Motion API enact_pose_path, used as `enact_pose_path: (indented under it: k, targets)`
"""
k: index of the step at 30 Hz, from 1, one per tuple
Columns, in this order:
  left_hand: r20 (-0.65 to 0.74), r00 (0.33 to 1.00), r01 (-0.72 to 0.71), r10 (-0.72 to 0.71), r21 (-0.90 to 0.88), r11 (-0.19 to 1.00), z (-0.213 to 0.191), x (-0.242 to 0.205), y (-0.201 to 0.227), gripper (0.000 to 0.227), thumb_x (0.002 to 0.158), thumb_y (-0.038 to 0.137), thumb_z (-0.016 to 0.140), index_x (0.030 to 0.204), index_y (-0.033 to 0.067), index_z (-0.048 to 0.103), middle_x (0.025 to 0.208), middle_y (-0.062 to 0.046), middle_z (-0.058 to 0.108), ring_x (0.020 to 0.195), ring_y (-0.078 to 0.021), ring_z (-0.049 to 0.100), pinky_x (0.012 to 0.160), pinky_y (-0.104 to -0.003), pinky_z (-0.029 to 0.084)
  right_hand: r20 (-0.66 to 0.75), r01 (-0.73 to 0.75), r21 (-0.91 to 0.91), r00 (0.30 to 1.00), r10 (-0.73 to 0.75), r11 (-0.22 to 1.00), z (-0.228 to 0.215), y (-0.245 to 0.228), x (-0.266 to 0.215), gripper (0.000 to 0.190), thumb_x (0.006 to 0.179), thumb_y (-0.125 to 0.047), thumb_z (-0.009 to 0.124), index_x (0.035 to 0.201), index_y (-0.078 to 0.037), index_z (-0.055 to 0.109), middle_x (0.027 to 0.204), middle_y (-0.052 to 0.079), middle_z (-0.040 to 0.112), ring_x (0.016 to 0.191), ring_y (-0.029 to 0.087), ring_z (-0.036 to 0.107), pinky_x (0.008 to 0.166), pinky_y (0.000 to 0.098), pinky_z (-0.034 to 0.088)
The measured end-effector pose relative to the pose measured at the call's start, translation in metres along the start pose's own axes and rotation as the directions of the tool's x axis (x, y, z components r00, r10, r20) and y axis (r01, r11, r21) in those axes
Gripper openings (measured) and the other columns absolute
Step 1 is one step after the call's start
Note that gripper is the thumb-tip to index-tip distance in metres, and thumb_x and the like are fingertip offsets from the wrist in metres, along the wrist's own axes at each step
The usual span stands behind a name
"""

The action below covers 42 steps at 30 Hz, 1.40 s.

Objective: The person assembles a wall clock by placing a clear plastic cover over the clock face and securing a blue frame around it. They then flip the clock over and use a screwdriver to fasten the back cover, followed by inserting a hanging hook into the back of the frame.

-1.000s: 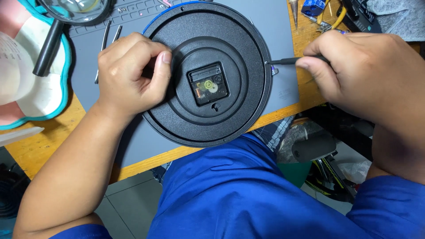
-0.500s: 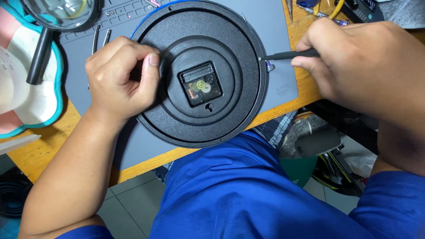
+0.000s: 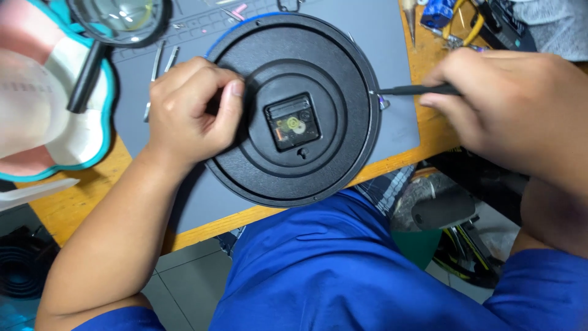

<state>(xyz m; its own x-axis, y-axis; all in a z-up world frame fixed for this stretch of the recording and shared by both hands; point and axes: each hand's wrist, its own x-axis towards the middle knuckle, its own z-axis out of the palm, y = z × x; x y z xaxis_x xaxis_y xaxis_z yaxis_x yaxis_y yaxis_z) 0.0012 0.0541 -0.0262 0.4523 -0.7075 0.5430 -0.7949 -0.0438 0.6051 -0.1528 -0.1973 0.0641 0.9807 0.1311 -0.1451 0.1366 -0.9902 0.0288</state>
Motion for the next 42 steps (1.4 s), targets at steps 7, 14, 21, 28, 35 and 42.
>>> enact_pose_path:
  k: [7, 14, 21, 28, 35, 42]
  targets:
    - [-0.183, 0.976, 0.112, -0.117, -0.038, 0.993, -0.001, 0.001, -0.002, 0.012, 0.08, -0.001, 0.044, 0.071, -0.0016, 0.052, 0.065, -0.01, 0.051, 0.056, -0.0206, 0.047, 0.053, -0.028, 0.035, -0.187, -0.115, 0.459, 0.957, 0.222, 0.881, 0.002, -0.001, 0.016, 0.014, 0.096, 0.008, 0.059, 0.105, 0.014, 0.052, 0.088, 0.02, 0.049, 0.073, 0.025, 0.045, 0.066, 0.0311, 0.035]
    - [-0.236, 0.95, 0.172, -0.206, -0.156, 0.973, 0.0, 0.004, -0.006, 0.01, 0.081, 0.003, 0.043, 0.079, -0.0042, 0.05, 0.074, -0.014, 0.051, 0.068, -0.024, 0.05, 0.061, -0.031, 0.039, -0.346, -0.02, 0.389, 0.924, 0.166, 0.921, 0.023, -0.002, 0.057, 0.007, 0.092, 0.01, 0.055, 0.099, 0.011, 0.053, 0.083, 0.013, 0.06, 0.064, 0.021, 0.052, 0.059, 0.0301, 0.041]
    - [-0.217, 0.96, 0.142, -0.174, -0.154, 0.978, 0.0, 0.004, -0.007, 0.009, 0.079, -0.001, 0.045, 0.075, -0.0038, 0.052, 0.069, -0.012, 0.05, 0.062, -0.0222, 0.05, 0.056, -0.029, 0.039, -0.319, -0.031, 0.481, 0.925, 0.207, 0.876, 0.035, -0.005, 0.062, 0.009, 0.089, 0.006, 0.052, 0.098, 0.007, 0.055, 0.081, 0.012, 0.06, 0.073, 0.021, 0.058, 0.066, 0.029, 0.043]
    - [-0.173, 0.968, 0.154, -0.181, -0.159, 0.975, 0.0, 0.004, -0.007, 0.009, 0.079, -0.001, 0.045, 0.075, -0.0032, 0.052, 0.07, -0.012, 0.051, 0.062, -0.0209, 0.05, 0.057, -0.027, 0.039, -0.334, -0.054, 0.448, 0.916, 0.223, 0.892, 0.044, -0.001, 0.065, 0.011, 0.087, 0.004, 0.051, 0.097, 0.007, 0.055, 0.08, 0.011, 0.058, 0.066, 0.022, 0.053, 0.063, 0.0303, 0.042]
    - [-0.169, 0.97, 0.145, -0.173, -0.168, 0.975, 0.0, 0.005, -0.007, 0.009, 0.08, 0.0, 0.044, 0.075, -0.0035, 0.052, 0.07, -0.012, 0.051, 0.062, -0.0211, 0.05, 0.057, -0.027, 0.039, -0.366, -0.025, 0.492, 0.901, 0.233, 0.87, 0.044, -0.002, 0.063, 0.009, 0.089, 0.006, 0.049, 0.098, 0.009, 0.051, 0.083, 0.013, 0.06, 0.069, 0.021, 0.055, 0.066, 0.0304, 0.042]
    - [-0.171, 0.983, 0.054, -0.069, -0.094, 0.994, -0.01, 0.01, 0.0, 0.014, 0.081, 0.004, 0.048, 0.091, -0.0049, 0.051, 0.084, -0.017, 0.05, 0.077, -0.029, 0.05, 0.072, -0.034, 0.04, -0.351, -0.006, 0.686, 0.873, 0.338, 0.728, 0.025, -0.037, 0.051, 0.005, 0.09, 0.013, 0.048, 0.095, 0.013, 0.049, 0.083, 0.019, 0.058, 0.082, 0.023, 0.059, 0.072, 0.0262, 0.045]
